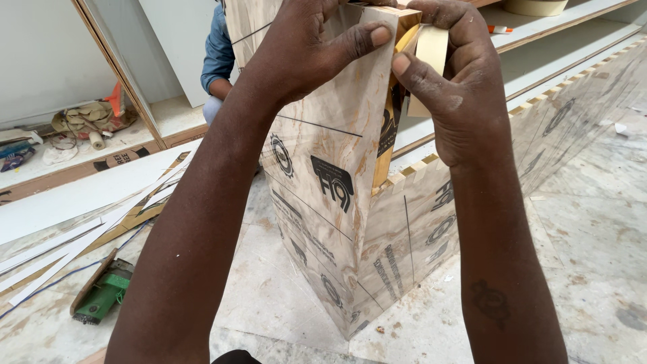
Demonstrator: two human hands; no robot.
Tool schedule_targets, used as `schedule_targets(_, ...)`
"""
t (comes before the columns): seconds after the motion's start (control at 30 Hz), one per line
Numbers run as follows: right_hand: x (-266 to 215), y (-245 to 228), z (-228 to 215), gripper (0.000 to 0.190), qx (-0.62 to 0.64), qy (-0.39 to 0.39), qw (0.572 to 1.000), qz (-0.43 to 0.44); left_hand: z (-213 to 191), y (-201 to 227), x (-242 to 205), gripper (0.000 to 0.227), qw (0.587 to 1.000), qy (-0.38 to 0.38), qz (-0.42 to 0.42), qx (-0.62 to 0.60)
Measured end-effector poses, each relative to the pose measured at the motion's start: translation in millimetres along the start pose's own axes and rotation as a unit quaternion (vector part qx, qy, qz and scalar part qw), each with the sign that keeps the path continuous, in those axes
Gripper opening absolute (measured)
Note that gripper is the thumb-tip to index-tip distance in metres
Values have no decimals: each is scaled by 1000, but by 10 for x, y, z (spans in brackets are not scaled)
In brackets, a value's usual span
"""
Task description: The person applies masking tape to the vertical edges of a large furniture unit covered in protective film. They repeatedly tear off strips of tape and press them along the seams to secure the film in place.
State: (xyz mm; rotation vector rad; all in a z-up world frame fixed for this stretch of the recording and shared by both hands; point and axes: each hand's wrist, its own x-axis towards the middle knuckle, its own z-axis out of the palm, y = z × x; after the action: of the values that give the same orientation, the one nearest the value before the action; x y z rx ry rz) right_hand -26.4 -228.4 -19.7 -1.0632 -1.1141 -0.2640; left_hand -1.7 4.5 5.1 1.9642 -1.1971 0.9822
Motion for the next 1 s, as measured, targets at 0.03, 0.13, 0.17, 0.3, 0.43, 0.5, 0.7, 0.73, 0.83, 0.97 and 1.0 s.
schedule_targets(0.03, -4, -12, -12, 42, -7, -4, 1000, 3, -3, 1, -2, 54, 1000, -3, -15, -6)
schedule_targets(0.13, -28, 4, -78, 43, -18, -11, 1000, 3, -14, 17, 4, 57, 999, -11, -32, -10)
schedule_targets(0.17, -32, 43, -89, 42, -15, -11, 1000, -2, -20, 27, 14, 58, 1000, -12, -17, -2)
schedule_targets(0.3, -46, 192, -109, 39, 1, 11, 1000, -21, -63, 129, 35, 57, 997, -8, -19, 73)
schedule_targets(0.43, -14, 251, -121, 34, -7, 39, 999, -24, -27, 189, 53, 54, 998, 10, -23, 56)
schedule_targets(0.5, -1, 264, -109, 31, -1, 43, 999, -29, -22, 182, 65, 54, 999, 10, -28, 42)
schedule_targets(0.7, 32, 303, -71, 25, -3, 76, 997, -30, 2, 192, 80, 51, 997, 25, -15, 68)
schedule_targets(0.73, 54, 319, -67, 21, -10, 80, 996, -38, 7, 202, 83, 51, 998, 28, -20, 59)
schedule_targets(0.83, 93, 324, -48, 16, -32, 104, 992, -66, 53, 226, 83, 52, 998, 44, -28, 43)
schedule_targets(0.97, -15, 114, -28, 18, -96, 133, 981, -100, 194, 183, 64, 56, 993, 108, -53, 17)
schedule_targets(1.0, -94, 59, -1, 19, -117, 130, 981, -89, 265, 144, 43, 58, 989, 127, -70, 1)
